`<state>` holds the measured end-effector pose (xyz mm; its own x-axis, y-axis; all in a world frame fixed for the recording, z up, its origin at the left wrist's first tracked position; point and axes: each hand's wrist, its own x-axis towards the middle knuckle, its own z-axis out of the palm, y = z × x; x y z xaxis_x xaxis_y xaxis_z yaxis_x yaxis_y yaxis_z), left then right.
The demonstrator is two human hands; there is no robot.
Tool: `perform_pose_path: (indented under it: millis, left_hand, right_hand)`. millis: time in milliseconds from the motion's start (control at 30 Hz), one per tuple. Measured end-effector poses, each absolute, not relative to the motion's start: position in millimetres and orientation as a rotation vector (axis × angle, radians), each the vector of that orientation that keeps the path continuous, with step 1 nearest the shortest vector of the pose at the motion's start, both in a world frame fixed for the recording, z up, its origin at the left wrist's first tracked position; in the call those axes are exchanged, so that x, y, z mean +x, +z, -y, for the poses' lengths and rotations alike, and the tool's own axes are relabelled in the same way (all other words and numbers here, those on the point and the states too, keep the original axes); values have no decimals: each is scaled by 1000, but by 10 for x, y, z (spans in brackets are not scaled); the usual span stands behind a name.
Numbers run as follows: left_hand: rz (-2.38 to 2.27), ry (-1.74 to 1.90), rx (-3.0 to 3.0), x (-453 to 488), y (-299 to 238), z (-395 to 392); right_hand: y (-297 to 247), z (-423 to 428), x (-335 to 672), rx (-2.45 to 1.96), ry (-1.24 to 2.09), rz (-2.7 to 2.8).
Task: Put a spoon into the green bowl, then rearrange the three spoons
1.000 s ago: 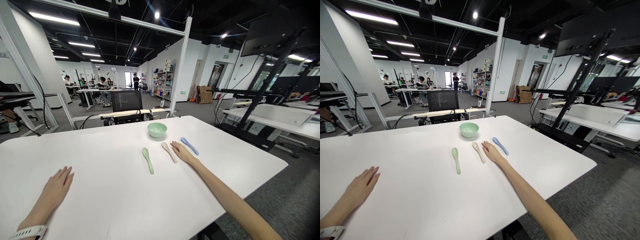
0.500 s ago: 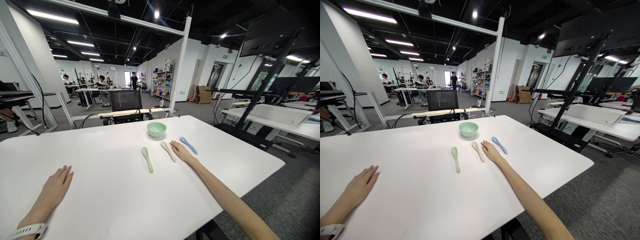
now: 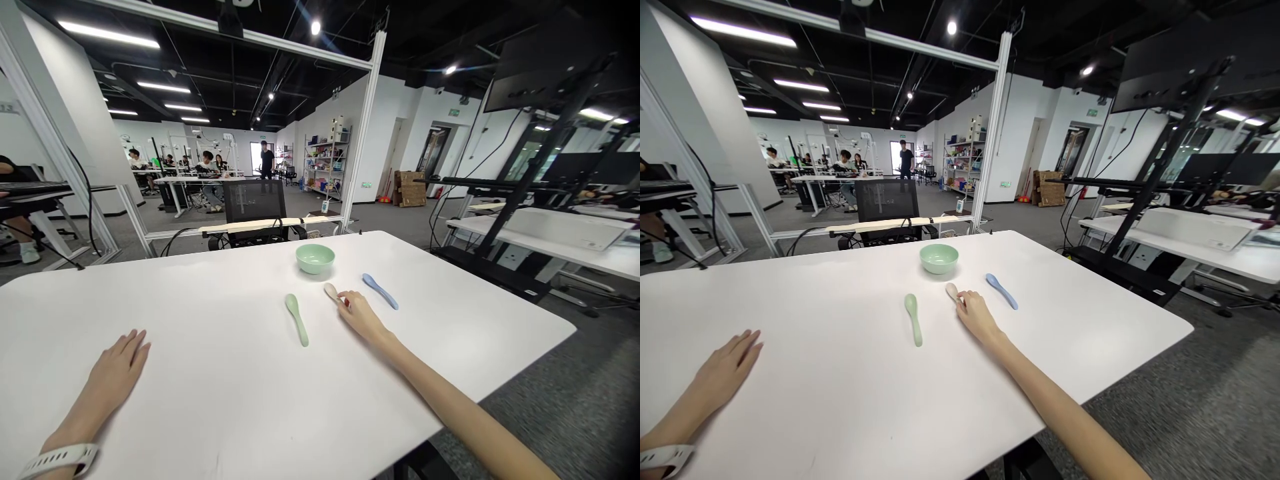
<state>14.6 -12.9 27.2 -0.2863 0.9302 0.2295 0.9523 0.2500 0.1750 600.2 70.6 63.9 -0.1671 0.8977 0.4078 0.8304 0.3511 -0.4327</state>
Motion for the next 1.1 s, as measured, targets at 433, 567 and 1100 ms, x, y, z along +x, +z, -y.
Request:
perform_pose_path:
  millis: [433, 567, 1100]
  left_hand:
    - [2409, -475, -1820, 196, 284, 155]
    - [2366, -475, -1805, 200, 291, 170]
    - [2376, -435, -1798, 215, 329, 183]
  right_hand:
    - [1536, -1620, 5872, -1572, -94, 2084]
    - [1663, -1905, 5654, -1686, -108, 2143]
    - [1448, -1807, 5771, -1643, -162, 2039]
